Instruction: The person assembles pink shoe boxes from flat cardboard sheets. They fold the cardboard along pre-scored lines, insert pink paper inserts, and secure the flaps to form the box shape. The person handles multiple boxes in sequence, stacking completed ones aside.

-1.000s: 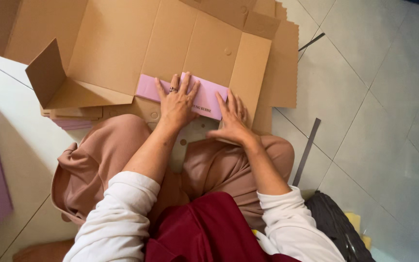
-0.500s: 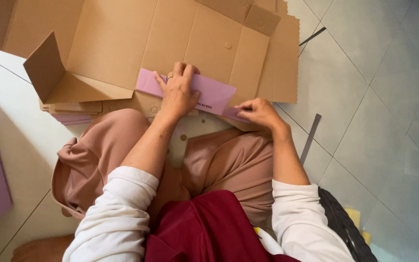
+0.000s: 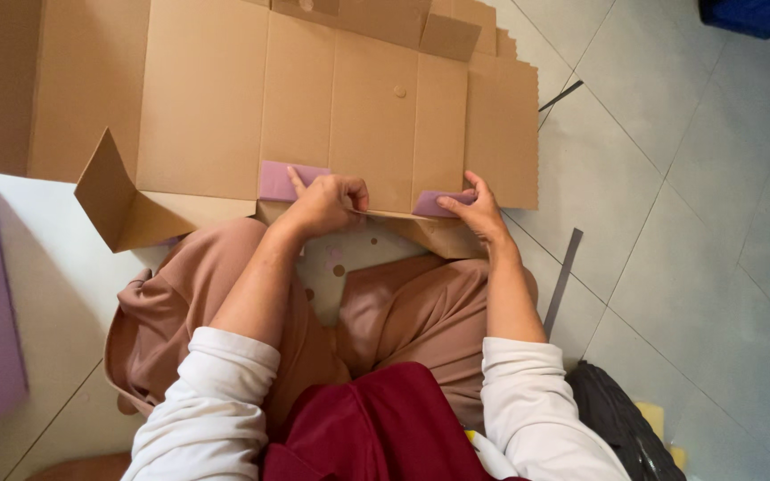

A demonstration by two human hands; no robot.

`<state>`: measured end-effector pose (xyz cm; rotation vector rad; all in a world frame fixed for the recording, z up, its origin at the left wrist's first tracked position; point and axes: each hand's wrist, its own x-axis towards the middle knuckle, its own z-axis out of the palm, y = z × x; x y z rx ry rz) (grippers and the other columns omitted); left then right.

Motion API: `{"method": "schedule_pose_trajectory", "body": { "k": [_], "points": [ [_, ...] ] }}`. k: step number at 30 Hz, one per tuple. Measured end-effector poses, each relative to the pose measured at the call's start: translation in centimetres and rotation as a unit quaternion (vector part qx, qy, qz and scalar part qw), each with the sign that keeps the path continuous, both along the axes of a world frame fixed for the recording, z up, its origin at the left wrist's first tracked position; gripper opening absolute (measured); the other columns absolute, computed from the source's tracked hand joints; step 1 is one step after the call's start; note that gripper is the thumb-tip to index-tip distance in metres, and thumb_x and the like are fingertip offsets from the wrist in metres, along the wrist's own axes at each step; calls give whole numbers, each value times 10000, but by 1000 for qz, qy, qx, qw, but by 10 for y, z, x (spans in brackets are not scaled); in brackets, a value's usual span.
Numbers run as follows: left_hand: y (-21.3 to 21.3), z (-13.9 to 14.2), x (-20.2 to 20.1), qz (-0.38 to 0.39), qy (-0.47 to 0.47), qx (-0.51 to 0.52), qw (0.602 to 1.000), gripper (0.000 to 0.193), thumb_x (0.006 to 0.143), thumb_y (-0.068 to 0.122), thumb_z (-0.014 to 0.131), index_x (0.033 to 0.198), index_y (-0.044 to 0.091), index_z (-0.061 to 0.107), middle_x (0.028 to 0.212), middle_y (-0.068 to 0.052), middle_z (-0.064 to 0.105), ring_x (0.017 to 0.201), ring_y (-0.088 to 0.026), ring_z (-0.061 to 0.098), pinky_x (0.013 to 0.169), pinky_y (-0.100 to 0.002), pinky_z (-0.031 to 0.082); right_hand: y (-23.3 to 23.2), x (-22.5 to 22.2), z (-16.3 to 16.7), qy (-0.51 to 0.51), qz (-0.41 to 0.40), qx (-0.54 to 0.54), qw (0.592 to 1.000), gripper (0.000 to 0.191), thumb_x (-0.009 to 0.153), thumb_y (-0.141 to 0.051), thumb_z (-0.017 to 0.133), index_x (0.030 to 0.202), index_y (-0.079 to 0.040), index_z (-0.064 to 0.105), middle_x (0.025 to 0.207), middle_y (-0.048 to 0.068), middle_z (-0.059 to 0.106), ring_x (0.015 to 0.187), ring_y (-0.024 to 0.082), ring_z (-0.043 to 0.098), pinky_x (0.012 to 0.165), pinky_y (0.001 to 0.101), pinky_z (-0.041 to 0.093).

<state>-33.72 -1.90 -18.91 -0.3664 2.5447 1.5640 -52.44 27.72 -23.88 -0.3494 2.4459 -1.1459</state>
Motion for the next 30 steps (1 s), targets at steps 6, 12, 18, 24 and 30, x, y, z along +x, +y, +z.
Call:
{"method": "schedule_pose_trajectory", "body": {
  "k": [6, 12, 18, 24, 30],
  "points": [
    [5, 3, 3, -23, 12, -39, 999, 182, 693, 119, 826, 810, 206, 718, 886, 69, 753, 1010, -209, 695, 1032, -865, -148, -12, 6, 17, -157, -74, -273, 946, 618, 894, -220, 770, 1433, 1, 563, 1125, 6, 733, 1016, 98, 680, 905, 249, 569],
    [4, -1, 6, -43, -3, -37, 998, 172, 717, 123, 847, 801, 204, 721, 897, 70, 739, 1029, -200, 680, 1032, -873, -155, -64, 41, 43, 181, 47, -12, 982, 609, 793, -60, 694, 1396, -20, 624, 903, 90, 634, 790, 198, 633, 729, 346, 548],
    [4, -4, 3, -17, 1, -26, 1000, 201, 666, 123, 864, 792, 194, 724, 879, 52, 739, 1000, -206, 686, 1043, -865, -134, -84, 53, 57, 346, 124, 112, 923, 581, 793, -65, 658, 1366, 16, 608, 986, 189, 636, 877, 377, 636, 750, 448, 527],
    [2, -8, -1, 39, 3, -9, 999, 229, 601, 106, 842, 784, 177, 722, 833, 30, 755, 923, -226, 718, 1085, -838, -119, -63, 46, 44, 237, 71, -38, 968, 634, 770, 8, 637, 1402, -26, 611, 1101, 116, 626, 954, 264, 690, 814, 349, 599],
    [1, -9, 2, 38, 16, -11, 999, 183, 628, 115, 822, 775, 170, 729, 845, 25, 760, 942, -231, 723, 1070, -856, -105, -57, 4, 40, 4, -16, -30, 999, 521, 814, -29, 680, 1332, 1, 638, 1171, 140, 741, 1004, 193, 702, 796, 304, 574]
  ]
}}
